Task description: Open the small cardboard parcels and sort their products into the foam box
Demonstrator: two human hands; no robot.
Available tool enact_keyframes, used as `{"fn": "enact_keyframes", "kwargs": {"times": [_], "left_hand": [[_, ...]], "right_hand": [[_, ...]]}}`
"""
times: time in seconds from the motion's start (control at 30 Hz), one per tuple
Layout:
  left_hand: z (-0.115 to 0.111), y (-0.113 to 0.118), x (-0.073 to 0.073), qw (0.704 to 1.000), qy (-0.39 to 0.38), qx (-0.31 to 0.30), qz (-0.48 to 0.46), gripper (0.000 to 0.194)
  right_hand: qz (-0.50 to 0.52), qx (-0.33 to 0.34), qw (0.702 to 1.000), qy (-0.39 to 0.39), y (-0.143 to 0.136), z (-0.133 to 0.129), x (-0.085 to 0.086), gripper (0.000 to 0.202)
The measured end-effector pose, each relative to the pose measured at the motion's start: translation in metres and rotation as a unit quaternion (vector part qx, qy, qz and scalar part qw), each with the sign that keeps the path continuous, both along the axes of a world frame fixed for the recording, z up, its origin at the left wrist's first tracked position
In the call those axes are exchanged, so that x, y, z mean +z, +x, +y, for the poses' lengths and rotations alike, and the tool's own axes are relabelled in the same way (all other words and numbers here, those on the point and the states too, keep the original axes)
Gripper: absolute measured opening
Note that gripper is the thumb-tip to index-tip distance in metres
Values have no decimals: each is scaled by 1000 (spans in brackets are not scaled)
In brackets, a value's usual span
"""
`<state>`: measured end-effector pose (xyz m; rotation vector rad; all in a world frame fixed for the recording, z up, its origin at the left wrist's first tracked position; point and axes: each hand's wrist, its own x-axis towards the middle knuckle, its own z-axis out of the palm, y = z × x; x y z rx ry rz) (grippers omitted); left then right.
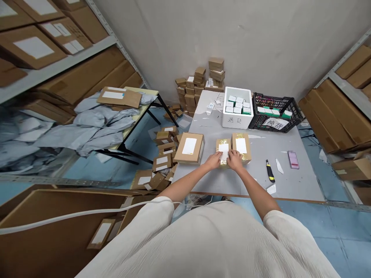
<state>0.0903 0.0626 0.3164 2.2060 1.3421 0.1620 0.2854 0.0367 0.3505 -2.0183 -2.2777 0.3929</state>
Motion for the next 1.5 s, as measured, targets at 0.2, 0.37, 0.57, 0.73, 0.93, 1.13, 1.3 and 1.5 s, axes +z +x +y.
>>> {"fn": "enact_keyframes", "kwargs": {"times": [0.2, 0.37, 0.57, 0.73, 0.93, 1.13, 1.3, 1.5], "left_hand": [[-2, -31, 0, 991, -79, 112, 4, 83], [-3, -64, -5, 993, -45, 106, 23, 76], [-16, -119, -6, 990, 0, 121, 68, 69], [-24, -157, 2, 996, -8, 58, 63, 74], [-24, -169, 6, 998, 15, 29, 56, 68], [-15, -158, 15, 997, 30, 50, 48, 58], [-6, -117, 25, 999, 37, 14, 12, 60], [-1, -30, 31, 995, 14, -92, -20, 65]], "right_hand": [[30, 79, 996, -30, -24, -4, -7, 59], [19, 107, 990, -88, -56, -12, -11, 51], [-41, 84, 989, -117, -91, -27, -13, 64], [-46, 29, 992, -112, -120, -26, -16, 50], [-40, -2, 995, -93, -136, -10, -24, 50], [-57, -11, 996, -74, -135, -8, -20, 47], [-27, -60, 998, 8, -88, -9, 4, 51], [-12, -172, 982, 81, 15, -9, 15, 60]]}}
